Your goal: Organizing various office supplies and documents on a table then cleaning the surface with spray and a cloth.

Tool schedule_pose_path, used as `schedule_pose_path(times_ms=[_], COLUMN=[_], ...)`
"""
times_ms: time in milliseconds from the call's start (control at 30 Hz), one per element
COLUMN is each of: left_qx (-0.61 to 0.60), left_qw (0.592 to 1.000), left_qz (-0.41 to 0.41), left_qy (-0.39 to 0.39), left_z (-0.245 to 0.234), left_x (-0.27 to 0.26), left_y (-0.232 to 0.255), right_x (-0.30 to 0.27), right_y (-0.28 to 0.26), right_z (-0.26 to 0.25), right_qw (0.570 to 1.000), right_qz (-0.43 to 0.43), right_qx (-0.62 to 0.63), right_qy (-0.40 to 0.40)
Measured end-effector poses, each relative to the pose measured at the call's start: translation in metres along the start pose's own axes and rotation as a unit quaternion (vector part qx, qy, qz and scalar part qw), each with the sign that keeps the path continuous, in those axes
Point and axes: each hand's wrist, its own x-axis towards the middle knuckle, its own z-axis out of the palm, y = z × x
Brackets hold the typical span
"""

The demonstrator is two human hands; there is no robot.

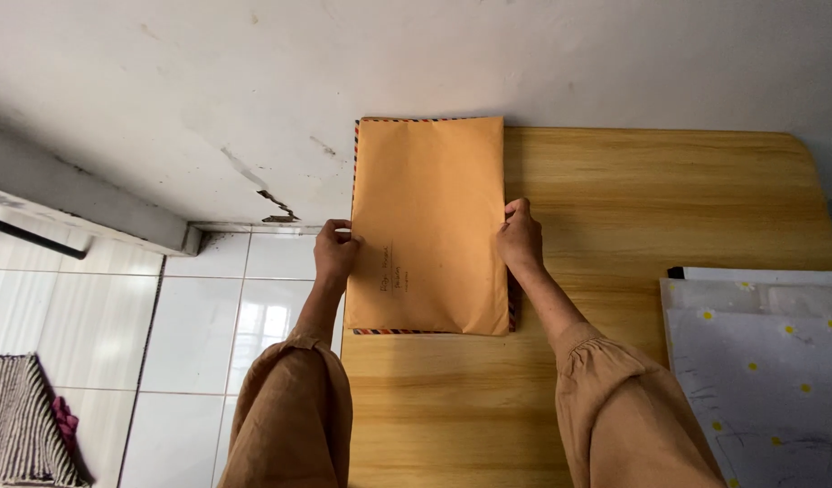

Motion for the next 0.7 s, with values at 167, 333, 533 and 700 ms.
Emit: schedule_pose_path(times_ms=[167,333,533,700], left_qx=[0.005,0.053,0.091,0.271], left_qw=[1.0,0.998,0.995,0.938], left_qz=[0.004,0.005,0.025,0.187], left_qy=[0.023,0.043,0.043,0.103], left_z=[0.003,0.009,0.011,0.008], left_x=[0.012,0.022,0.025,-0.002], left_y=[-0.012,-0.022,-0.028,-0.004], right_x=[0.004,0.011,0.009,-0.001], right_y=[-0.002,-0.005,-0.009,0.001], right_z=[0.004,0.005,0.008,0.002], right_qw=[1.0,1.0,0.999,0.988], right_qz=[0.018,0.014,0.032,-0.088], right_qx=[-0.018,-0.027,-0.02,-0.117], right_qy=[-0.002,0.003,-0.013,0.048])
